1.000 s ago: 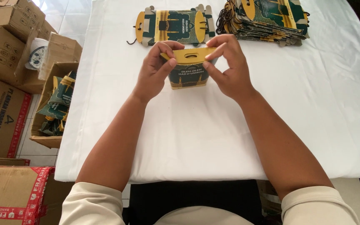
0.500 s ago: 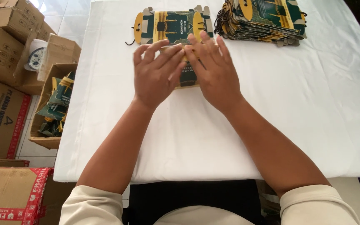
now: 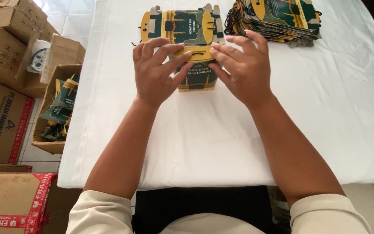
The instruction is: Folding and unfolding flat-packed paper boxes into their 3D shape on a white table.
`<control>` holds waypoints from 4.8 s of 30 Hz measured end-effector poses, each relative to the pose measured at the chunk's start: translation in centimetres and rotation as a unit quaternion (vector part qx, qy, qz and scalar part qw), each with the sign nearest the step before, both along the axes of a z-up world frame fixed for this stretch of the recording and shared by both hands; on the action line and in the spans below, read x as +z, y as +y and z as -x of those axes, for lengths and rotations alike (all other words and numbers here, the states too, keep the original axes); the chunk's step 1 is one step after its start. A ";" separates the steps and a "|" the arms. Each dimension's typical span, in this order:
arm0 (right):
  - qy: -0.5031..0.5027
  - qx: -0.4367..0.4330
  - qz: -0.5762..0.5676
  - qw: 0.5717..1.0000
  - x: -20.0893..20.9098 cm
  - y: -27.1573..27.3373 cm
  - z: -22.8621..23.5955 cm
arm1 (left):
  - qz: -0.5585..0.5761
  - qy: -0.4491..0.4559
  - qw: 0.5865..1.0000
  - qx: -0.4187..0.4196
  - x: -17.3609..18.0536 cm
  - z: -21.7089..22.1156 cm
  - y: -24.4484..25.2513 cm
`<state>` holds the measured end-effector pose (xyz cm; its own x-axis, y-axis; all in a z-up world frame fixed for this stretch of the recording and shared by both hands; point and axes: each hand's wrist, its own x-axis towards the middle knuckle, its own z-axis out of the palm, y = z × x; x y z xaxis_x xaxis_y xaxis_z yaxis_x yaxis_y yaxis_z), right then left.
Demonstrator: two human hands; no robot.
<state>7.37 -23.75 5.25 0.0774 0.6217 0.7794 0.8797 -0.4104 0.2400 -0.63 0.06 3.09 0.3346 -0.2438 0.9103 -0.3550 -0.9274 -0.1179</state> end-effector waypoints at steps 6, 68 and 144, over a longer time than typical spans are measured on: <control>0.071 0.050 -0.011 0.996 -0.7 0.4 -0.3 | 0.012 0.010 1.000 0.001 -0.1 -0.1 0.0; 0.327 0.089 0.104 0.935 -9.1 6.3 1.6 | 0.290 0.218 0.919 0.154 -10.9 -2.3 23.6; -0.137 -0.045 -0.126 0.981 -0.4 3.2 4.1 | 0.263 0.096 0.946 -0.164 -4.8 0.6 0.0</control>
<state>3.30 -20.51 4.85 -0.1109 0.4066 0.9068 0.7539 -0.5601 0.3433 -1.20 0.07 -1.71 0.4902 0.1071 0.8650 -0.6014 -0.6768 0.4247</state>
